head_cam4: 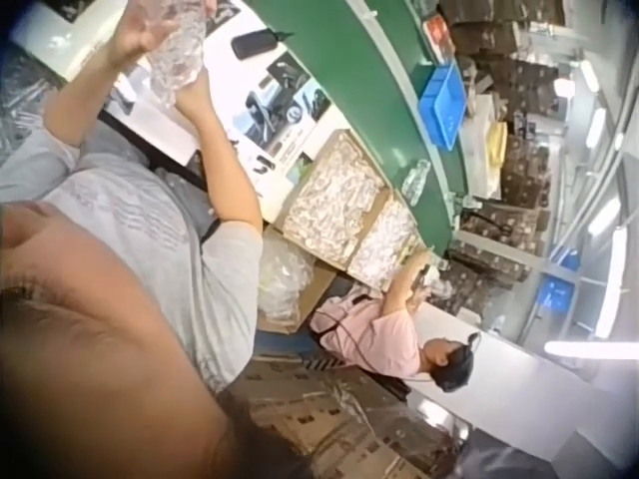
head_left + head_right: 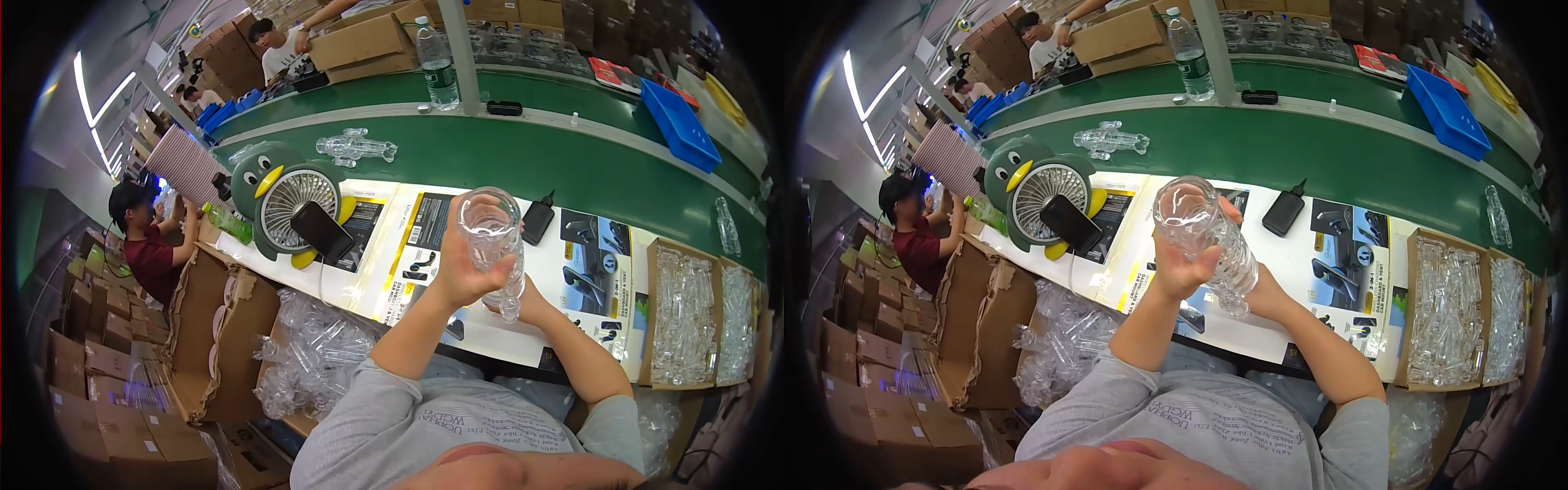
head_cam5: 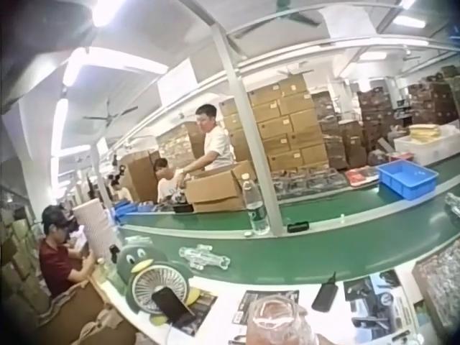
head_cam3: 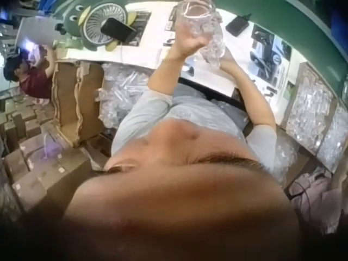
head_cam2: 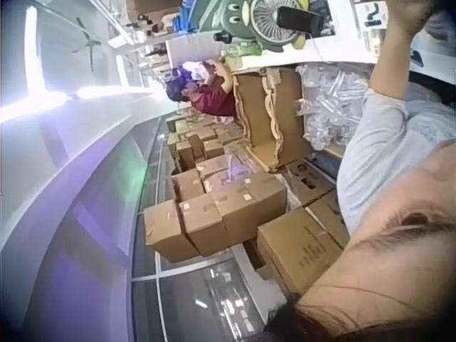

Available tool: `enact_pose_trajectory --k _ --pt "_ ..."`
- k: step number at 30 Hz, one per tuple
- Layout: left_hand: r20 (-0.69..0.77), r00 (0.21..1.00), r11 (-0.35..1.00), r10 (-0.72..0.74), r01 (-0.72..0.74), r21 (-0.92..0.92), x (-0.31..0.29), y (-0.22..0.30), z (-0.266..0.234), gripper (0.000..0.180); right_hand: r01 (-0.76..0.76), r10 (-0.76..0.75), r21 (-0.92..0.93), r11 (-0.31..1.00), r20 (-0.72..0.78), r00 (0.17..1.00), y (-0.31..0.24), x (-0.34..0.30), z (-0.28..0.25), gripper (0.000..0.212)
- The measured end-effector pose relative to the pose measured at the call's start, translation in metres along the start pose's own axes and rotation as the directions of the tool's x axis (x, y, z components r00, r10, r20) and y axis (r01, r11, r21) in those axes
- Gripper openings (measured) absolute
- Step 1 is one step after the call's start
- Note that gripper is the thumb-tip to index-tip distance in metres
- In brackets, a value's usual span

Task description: Applying liquid from a squeeze bottle to plastic cups and packaging them into plastic bags on an assembly line.

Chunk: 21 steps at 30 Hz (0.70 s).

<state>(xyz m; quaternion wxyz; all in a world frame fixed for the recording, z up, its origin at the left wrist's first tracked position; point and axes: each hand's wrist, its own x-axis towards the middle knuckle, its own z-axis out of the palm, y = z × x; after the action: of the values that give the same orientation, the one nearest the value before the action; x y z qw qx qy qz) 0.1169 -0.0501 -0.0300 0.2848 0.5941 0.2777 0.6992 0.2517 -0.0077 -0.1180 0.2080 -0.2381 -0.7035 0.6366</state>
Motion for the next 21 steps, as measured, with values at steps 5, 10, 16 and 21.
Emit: enact_pose_trajectory --k 5,10,16,21 --pt "-0.014 1.0 1.0 0.001 0.0 0.012 -0.003 0.004 -0.006 0.064 0.029 -0.029 -0.018 0.999 -0.017 0.999 -0.002 0.001 0.003 0.05" --pt "0.025 0.998 0.993 -0.059 0.056 0.105 -0.008 0.002 -0.016 0.066 0.113 -0.118 -0.074 0.991 -0.081 0.99 -0.002 0.003 0.01 0.042" --pt "-0.009 0.999 0.992 -0.046 0.047 0.116 -0.009 0.009 -0.01 0.07 -0.03 0.02 -0.067 0.997 -0.142 0.99 -0.001 0.001 0.011 0.037" --pt "-0.037 0.999 0.99 0.03 -0.024 0.139 -0.012 0.01 -0.011 0.075 0.057 -0.069 -0.083 0.995 -0.144 0.987 0.023 0.006 0.009 0.044"
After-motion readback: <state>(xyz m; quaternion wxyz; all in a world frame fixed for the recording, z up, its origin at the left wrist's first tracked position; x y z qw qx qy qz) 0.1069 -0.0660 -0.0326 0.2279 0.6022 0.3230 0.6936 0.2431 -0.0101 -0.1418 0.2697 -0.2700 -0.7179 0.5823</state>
